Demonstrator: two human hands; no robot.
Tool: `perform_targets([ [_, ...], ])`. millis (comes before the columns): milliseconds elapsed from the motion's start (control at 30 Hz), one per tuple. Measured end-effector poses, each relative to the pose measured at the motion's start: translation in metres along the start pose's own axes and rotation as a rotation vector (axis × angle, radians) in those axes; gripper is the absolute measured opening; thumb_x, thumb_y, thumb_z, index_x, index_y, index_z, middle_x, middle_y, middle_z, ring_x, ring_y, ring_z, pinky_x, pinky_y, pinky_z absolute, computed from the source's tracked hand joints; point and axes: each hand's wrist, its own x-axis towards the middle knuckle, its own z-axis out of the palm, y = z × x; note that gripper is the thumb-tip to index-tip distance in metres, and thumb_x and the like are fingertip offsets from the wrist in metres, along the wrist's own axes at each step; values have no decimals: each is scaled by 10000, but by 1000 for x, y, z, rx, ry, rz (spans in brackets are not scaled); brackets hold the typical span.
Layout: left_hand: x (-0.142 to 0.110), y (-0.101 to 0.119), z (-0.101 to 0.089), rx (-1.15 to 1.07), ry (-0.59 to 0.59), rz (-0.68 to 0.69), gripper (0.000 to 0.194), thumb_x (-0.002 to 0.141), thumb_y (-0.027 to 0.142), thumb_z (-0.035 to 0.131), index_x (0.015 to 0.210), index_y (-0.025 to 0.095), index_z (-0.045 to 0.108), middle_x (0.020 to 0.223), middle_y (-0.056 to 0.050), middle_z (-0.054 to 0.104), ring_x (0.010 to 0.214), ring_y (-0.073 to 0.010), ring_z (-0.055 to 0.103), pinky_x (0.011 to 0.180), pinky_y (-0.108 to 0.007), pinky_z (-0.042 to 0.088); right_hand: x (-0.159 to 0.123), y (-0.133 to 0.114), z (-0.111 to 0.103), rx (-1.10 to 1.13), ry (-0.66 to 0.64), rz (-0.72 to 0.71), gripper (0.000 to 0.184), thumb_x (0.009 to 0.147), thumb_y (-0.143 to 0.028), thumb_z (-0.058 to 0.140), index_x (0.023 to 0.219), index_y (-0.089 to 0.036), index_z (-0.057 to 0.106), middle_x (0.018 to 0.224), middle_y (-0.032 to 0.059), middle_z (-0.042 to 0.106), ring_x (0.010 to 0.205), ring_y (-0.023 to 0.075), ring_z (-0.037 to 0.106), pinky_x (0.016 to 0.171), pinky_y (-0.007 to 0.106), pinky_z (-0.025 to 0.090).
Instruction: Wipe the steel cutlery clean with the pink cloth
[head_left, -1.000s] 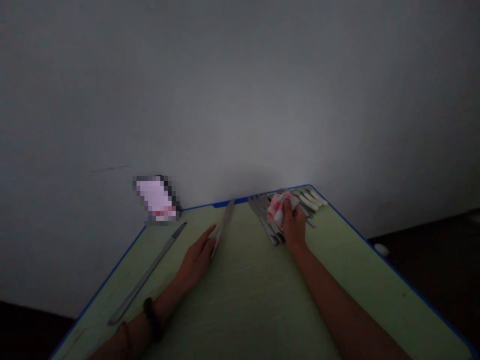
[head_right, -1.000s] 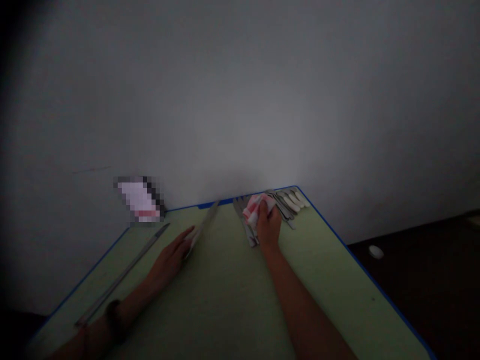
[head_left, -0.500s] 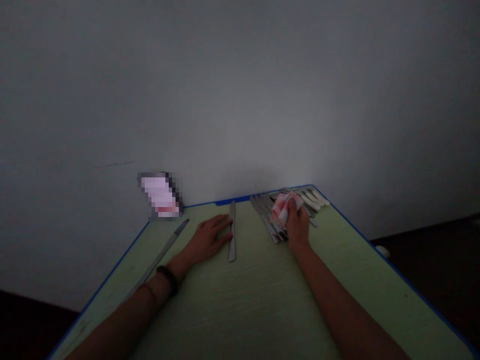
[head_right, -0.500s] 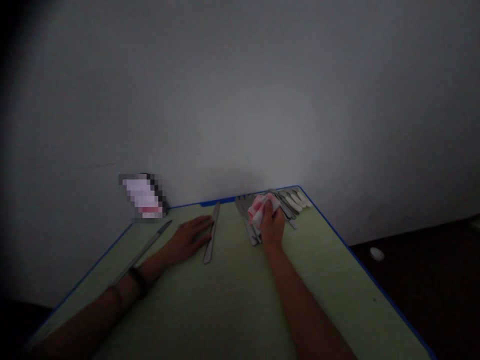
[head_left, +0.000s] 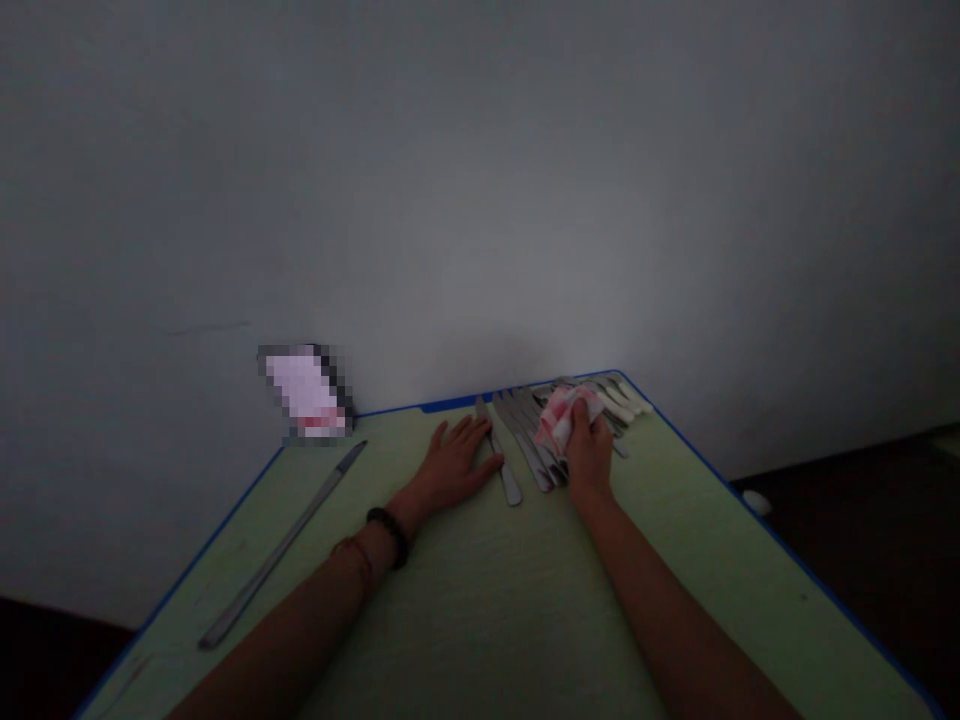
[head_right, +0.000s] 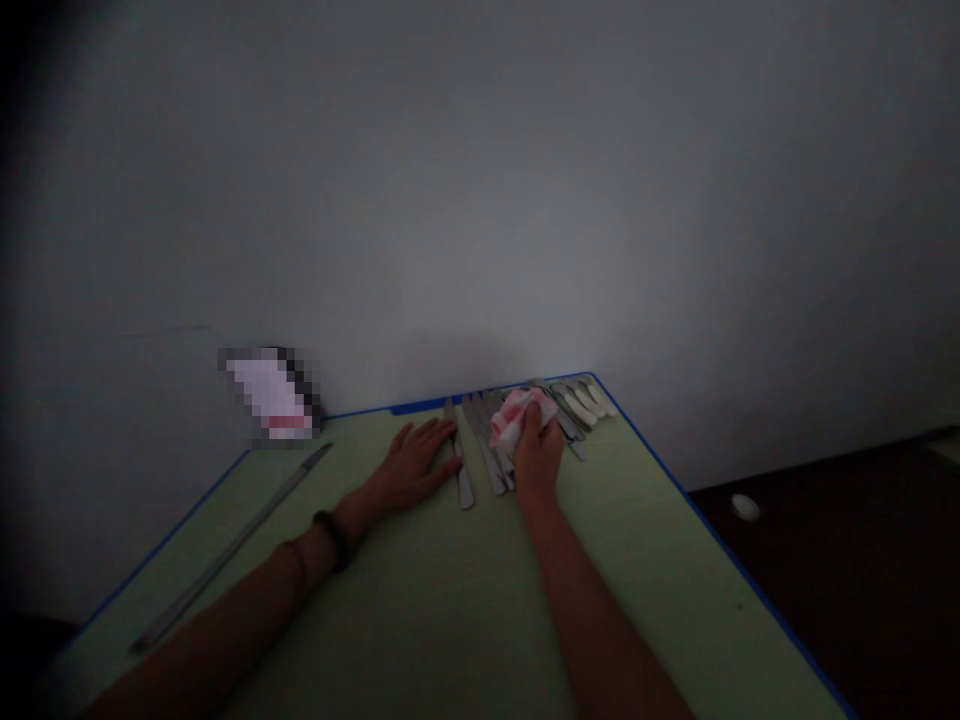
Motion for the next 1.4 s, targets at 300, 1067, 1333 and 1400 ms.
perform_targets([
  [300,13,16,0,-63,-8,4,699,899,628,326,1432,176,356,1515,-109,334,1391,-285,289,1135,-460,182,-4,-3,-2,-9,6,41,557,813,-573,449,989,-88,659,904,114,681,755,188,587,642,279,426],
  [1067,-47,9,-6,-31,17,68,522,960,443,295,1394,171,397,1482,-111,384,1373,-239,320,1154,-434,185,-18,5,3,97,-178,75,514,793,-587,487,982,-136,646,891,67,673,765,159,601,674,272,467],
  [1333,-148,-62,-48,412,135,-429,629,910,551,284,1362,132,409,1351,-180,464,1233,-371,432,1013,-550,345,-65,1,33,94,-396,69,348,812,-451,529,969,-166,653,880,52,676,763,156,594,681,267,472],
  [1400,-150,-72,-54,414,46,-525,628,911,553,266,1280,96,489,1205,-208,547,1111,-371,516,877,-521,452,-68,1,40,21,-396,25,333,824,-443,516,958,-171,656,861,54,680,743,160,596,660,267,466],
])
